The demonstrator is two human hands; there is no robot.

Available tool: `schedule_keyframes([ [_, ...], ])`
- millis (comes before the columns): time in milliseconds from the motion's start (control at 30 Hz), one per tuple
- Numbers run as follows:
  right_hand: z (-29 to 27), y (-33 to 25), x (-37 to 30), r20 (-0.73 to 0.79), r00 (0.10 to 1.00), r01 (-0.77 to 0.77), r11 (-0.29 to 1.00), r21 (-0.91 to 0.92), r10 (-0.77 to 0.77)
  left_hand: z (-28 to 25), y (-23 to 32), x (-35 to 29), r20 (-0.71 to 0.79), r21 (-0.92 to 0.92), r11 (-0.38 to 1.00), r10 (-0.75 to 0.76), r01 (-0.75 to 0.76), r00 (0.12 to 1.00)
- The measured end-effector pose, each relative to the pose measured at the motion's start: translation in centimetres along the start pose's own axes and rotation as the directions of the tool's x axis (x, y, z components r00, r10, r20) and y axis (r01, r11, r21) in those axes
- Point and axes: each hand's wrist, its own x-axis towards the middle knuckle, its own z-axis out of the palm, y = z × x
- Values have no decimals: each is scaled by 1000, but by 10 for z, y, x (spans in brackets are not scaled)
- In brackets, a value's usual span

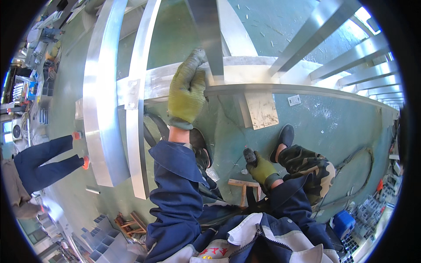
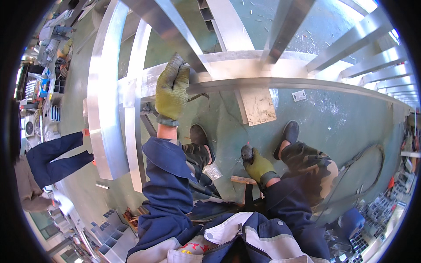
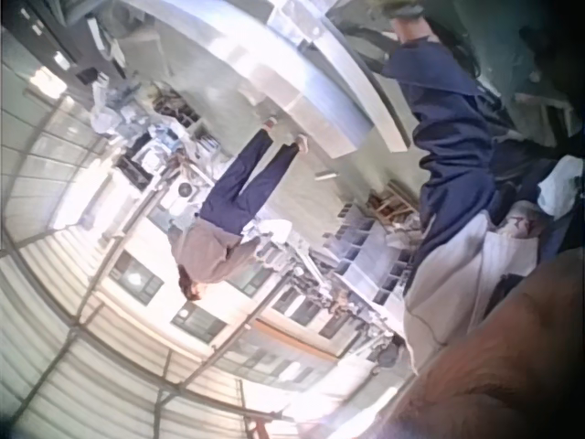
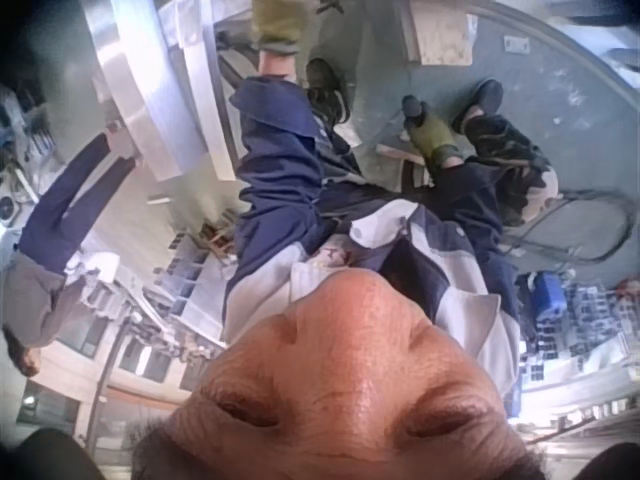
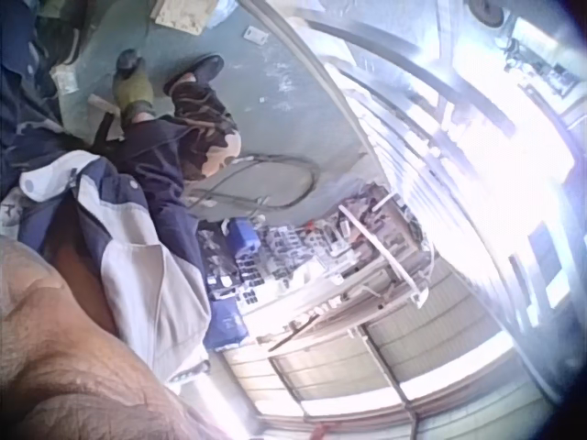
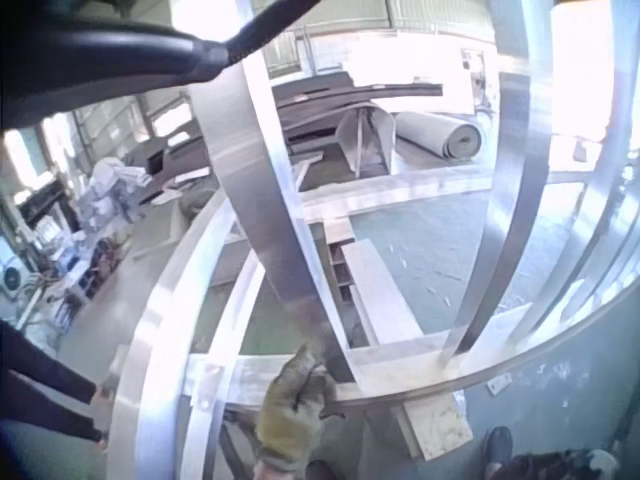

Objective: The person welds a curved metal frame using a handheld welding tool, repeatedly positioning the tool along the seam and creating bright sparks. The person adjusts the frame and repositions the tool multiple times to continue welding along different sections.

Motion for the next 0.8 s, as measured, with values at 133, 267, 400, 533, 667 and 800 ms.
schedule_keyframes([
  [133,6,9,4,-9,1000,-2,1000,-6,2,-2,1,2,28,-56,998,-24,25,999],
  [267,8,10,7,-4,1000,-11,1000,-8,11,-2,1,2,30,-44,998,-35,36,999],
  [400,5,7,4,-4,1000,0,1000,-11,0,-1,2,1,30,-50,996,-69,71,997],
  [533,6,7,2,-25,1000,16,1000,-18,-17,1,-4,0,35,-64,994,-84,86,996],
  [667,0,-5,-5,-36,999,27,1000,4,-27,-1,-6,0,46,24,999,-36,35,998],
  [800,-7,-12,-10,-42,998,37,999,-23,-38,-4,3,4,133,247,958,117,-148,984],
])
